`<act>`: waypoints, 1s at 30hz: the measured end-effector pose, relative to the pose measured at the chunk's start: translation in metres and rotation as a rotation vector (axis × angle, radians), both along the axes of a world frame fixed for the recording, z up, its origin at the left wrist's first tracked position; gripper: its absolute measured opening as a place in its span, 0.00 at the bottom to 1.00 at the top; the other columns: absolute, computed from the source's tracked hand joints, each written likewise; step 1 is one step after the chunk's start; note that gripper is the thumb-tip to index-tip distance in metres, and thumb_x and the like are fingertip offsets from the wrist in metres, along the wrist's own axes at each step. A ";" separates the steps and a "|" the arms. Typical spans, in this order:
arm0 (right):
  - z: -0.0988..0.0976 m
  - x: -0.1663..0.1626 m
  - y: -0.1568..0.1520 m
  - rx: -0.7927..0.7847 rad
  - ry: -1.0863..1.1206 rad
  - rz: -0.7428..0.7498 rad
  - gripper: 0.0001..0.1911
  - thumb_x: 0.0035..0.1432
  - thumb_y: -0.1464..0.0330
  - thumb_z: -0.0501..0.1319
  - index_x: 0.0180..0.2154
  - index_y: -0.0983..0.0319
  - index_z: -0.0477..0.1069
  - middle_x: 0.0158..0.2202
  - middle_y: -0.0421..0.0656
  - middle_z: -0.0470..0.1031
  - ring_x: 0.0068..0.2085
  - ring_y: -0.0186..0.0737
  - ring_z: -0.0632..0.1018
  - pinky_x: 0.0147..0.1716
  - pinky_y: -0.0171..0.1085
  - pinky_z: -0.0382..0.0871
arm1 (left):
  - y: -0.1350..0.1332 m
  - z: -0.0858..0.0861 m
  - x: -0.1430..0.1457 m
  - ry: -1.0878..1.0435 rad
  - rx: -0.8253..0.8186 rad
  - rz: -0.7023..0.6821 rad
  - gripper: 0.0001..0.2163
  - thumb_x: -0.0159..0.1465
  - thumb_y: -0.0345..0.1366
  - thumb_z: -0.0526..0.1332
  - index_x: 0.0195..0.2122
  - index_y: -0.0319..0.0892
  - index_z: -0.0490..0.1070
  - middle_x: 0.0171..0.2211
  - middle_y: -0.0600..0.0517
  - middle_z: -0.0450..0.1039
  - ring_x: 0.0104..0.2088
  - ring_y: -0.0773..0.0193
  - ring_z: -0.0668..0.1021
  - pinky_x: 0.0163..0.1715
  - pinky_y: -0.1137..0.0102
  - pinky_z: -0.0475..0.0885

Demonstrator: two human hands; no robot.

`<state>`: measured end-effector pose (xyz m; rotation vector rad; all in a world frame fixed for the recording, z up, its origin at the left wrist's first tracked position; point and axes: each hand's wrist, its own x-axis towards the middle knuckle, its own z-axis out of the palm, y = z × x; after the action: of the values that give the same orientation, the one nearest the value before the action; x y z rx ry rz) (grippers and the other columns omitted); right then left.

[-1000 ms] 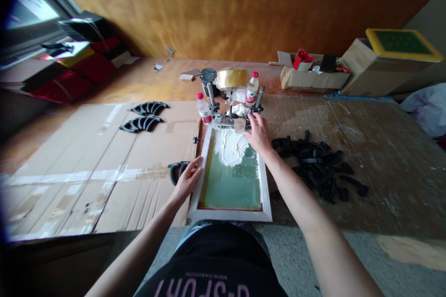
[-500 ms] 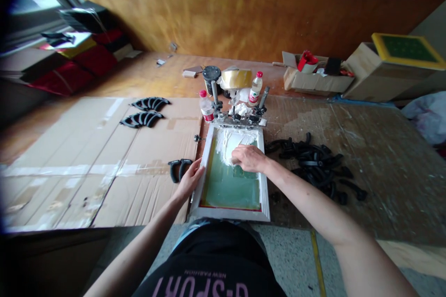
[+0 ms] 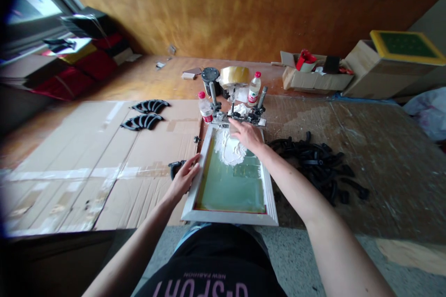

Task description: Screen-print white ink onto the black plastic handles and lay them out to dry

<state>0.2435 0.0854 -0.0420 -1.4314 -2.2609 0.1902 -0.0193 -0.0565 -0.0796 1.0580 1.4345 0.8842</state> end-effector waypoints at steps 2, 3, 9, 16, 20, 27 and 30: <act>0.009 0.017 0.023 -0.007 0.021 -0.160 0.26 0.59 0.62 0.64 0.59 0.53 0.65 0.36 0.42 0.77 0.35 0.43 0.76 0.37 0.39 0.69 | 0.003 0.025 0.000 -0.066 0.019 0.016 0.28 0.62 0.57 0.55 0.55 0.43 0.70 0.32 0.52 0.76 0.25 0.67 0.73 0.22 0.74 0.63; 0.010 0.031 0.030 -0.005 0.051 -0.241 0.25 0.60 0.61 0.62 0.58 0.53 0.66 0.34 0.42 0.78 0.34 0.42 0.76 0.36 0.39 0.69 | 0.006 0.038 0.001 -0.104 0.023 0.032 0.28 0.62 0.59 0.53 0.52 0.43 0.72 0.31 0.52 0.76 0.24 0.68 0.72 0.21 0.74 0.63; -0.029 0.093 0.002 -0.058 0.211 -0.431 0.14 0.62 0.68 0.56 0.43 0.71 0.74 0.28 0.39 0.76 0.27 0.30 0.74 0.29 0.28 0.69 | 0.051 0.096 0.019 -0.417 0.291 0.136 0.23 0.64 0.56 0.53 0.46 0.42 0.72 0.38 0.51 0.77 0.33 0.66 0.77 0.30 0.73 0.72; -0.073 0.019 -0.068 -0.096 -0.003 -0.050 0.10 0.54 0.67 0.68 0.39 0.60 0.76 0.37 0.45 0.75 0.43 0.44 0.73 0.47 0.43 0.68 | 0.047 0.064 0.059 -0.574 0.008 0.240 0.23 0.64 0.54 0.55 0.50 0.41 0.66 0.40 0.45 0.77 0.33 0.63 0.80 0.26 0.71 0.74; -0.059 -0.028 -0.111 -0.039 0.035 0.014 0.06 0.62 0.65 0.61 0.38 0.59 0.75 0.35 0.45 0.74 0.44 0.44 0.72 0.47 0.42 0.67 | 0.003 0.010 0.076 -0.569 -0.429 0.079 0.21 0.63 0.53 0.58 0.47 0.40 0.67 0.43 0.42 0.77 0.34 0.59 0.81 0.28 0.67 0.77; -0.069 0.056 -0.129 -0.328 -0.065 -0.340 0.14 0.64 0.64 0.58 0.51 0.60 0.71 0.47 0.49 0.76 0.47 0.44 0.77 0.45 0.39 0.69 | -0.002 -0.053 -0.043 0.022 -0.318 0.338 0.22 0.63 0.55 0.50 0.34 0.40 0.68 0.20 0.50 0.73 0.18 0.64 0.74 0.20 0.70 0.71; -0.091 0.126 -0.123 -0.624 -0.283 -0.628 0.33 0.56 0.62 0.65 0.61 0.65 0.61 0.50 0.58 0.74 0.50 0.54 0.77 0.45 0.44 0.69 | 0.000 -0.073 -0.113 0.430 -0.376 0.284 0.24 0.62 0.54 0.46 0.26 0.39 0.68 0.16 0.46 0.69 0.17 0.60 0.73 0.19 0.67 0.70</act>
<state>0.3698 -0.0381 -0.1332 -2.5568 -1.8957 0.5456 -0.1320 -0.0568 -0.1528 0.7953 2.0570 0.5609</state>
